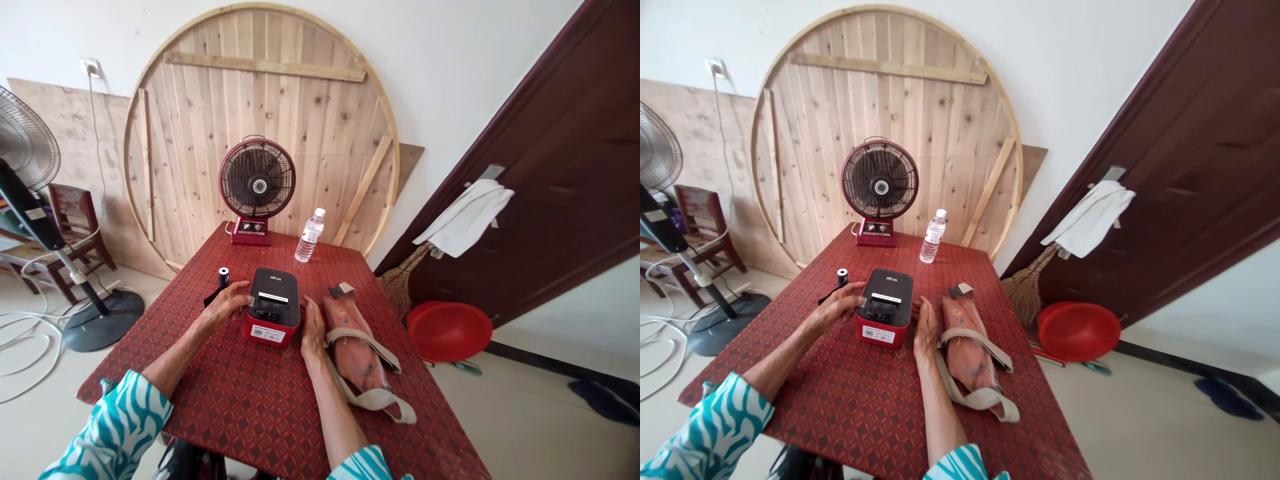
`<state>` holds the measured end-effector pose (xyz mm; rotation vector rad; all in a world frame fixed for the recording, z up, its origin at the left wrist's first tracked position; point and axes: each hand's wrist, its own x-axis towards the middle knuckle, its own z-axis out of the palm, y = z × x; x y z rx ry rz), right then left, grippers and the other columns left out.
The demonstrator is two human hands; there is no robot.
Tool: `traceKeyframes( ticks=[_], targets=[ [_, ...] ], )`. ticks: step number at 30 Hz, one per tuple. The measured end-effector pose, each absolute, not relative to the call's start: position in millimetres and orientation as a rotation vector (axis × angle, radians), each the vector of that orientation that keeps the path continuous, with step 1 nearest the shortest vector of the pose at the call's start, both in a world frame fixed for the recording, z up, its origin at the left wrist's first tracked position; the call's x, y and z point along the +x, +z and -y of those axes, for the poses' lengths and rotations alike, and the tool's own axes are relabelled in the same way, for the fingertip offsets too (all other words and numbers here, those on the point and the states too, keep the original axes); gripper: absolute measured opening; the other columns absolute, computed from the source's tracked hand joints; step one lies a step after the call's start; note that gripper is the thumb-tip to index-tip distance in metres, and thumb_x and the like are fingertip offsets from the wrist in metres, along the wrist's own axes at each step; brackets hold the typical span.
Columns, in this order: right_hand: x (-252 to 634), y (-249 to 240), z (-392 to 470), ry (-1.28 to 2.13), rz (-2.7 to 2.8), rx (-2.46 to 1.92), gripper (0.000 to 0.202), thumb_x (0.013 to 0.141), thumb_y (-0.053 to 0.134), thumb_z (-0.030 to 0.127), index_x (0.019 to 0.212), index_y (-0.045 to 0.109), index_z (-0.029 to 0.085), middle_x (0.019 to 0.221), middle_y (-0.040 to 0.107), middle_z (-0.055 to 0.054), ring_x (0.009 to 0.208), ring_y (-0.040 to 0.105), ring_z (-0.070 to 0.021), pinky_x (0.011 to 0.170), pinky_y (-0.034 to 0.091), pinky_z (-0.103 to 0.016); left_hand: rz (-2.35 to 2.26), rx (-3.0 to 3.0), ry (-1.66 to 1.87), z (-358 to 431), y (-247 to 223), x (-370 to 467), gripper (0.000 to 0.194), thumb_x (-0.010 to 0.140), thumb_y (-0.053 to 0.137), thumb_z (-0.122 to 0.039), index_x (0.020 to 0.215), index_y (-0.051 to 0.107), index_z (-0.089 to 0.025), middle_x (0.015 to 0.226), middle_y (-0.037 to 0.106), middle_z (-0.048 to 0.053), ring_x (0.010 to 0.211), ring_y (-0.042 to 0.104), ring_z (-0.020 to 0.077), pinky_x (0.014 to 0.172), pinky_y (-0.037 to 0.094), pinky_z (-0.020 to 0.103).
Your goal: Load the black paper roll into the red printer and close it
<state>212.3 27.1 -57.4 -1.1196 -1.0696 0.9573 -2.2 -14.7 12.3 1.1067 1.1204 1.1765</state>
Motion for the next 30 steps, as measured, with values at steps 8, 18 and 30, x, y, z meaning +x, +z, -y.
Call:
traceKeyframes(
  ticks=[8,18,30],
  targets=[
    [209.6,-52.4,-25.1,0.973,1.077,-1.135,0.055,0.082,0.040,0.061,0.112,0.060,0.019,0.096,0.072,-0.008,0.087,0.067,-0.0225,0.076,0.051,-0.037,-1.030,0.897,1.152,7.0,0.8,-7.8,0.075,0.062,0.070,-0.032,0.130,0.046,-0.012,0.044,0.044,-0.011,0.035,0.032,0.0050,0.038,0.017,0.019],
    [212.2,-53.5,-25.0,0.929,1.176,-1.167,0.056,0.084,0.038,0.061,0.112,0.062,0.019,0.098,0.073,-0.008,0.097,0.064,-0.0242,0.082,0.048,-0.037,-1.029,0.790,1.138,5.2,-2.6,-4.9,0.082,0.059,0.070,-0.025,0.135,0.041,-0.013,0.045,0.045,-0.012,0.032,0.029,0.0035,0.038,0.015,0.019],
    [213.0,-49.7,-19.3,0.862,1.228,-1.181,0.060,0.084,0.036,0.064,0.112,0.061,0.017,0.101,0.072,-0.010,0.101,0.063,-0.0260,0.088,0.047,-0.041,-1.036,0.828,1.137,9.1,2.2,-3.2,0.092,0.055,0.069,-0.027,0.139,0.035,-0.010,0.041,0.045,-0.011,0.032,0.031,0.0055,0.036,0.020,0.019]
  ],
)
